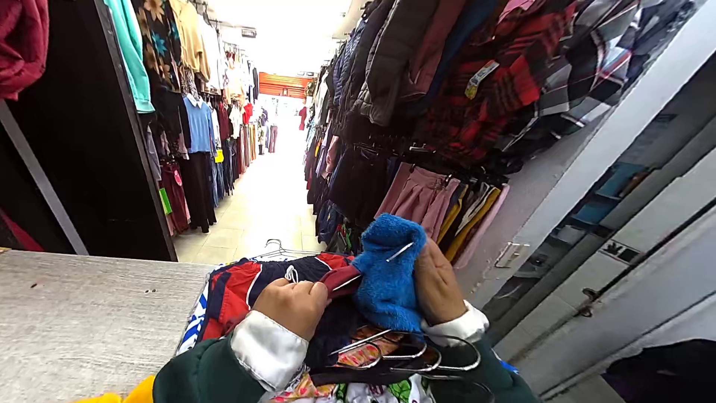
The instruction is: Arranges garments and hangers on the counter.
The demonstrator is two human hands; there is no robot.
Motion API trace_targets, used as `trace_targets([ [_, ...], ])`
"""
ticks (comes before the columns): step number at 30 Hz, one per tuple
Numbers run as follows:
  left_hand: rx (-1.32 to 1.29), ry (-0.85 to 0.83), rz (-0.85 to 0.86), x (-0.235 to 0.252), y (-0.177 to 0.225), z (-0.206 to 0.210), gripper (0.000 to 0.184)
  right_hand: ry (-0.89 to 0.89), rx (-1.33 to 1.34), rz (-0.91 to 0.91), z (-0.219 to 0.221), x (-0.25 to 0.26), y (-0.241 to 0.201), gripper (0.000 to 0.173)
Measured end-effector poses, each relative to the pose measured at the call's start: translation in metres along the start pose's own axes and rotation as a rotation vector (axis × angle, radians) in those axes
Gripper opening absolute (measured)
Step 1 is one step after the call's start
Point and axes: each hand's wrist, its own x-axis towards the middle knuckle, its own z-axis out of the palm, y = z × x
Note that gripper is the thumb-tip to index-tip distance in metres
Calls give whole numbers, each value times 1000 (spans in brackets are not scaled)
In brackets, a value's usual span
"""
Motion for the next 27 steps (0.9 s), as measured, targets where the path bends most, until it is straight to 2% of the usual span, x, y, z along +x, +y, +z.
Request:
trace_targets([
  [1,-12,-10,-8,0,0,-2,21,-39,-61,-100,2,-1,-3,43],
  [4,2,7,31,-1,1,0,19,-126,-148,-473,2,3,-7,38],
  [6,2,5,49,-5,3,4,18,-172,-153,-557,-2,1,-8,31],
  [8,1,-1,52,-5,4,7,19,-186,-106,-458,-6,0,-7,23],
  [12,15,8,32,-4,3,8,20,30,70,53,14,-6,-12,47],
  [13,14,1,10,-4,2,8,20,53,36,120,18,-7,-11,48],
  [15,-20,-44,-61,-3,0,2,21,-85,-191,57,18,-7,2,45],
  [17,-76,-130,-139,0,-1,-5,23,-275,-421,-121,18,-2,11,41],
  [19,-130,-228,-211,2,-2,-10,25,-350,-509,-208,17,0,12,40],
  [22,-204,-394,-316,9,-2,-18,31,-309,-662,-219,11,0,6,33],
  [24,-209,-402,-370,11,-4,-18,32,-200,-701,-201,7,0,5,29],
  [26,-206,-374,-442,12,-8,-16,28,-179,-629,-255,2,0,4,28],
  [27,-217,-374,-474,13,-10,-16,27,-250,-529,-294,2,-1,3,25],
])
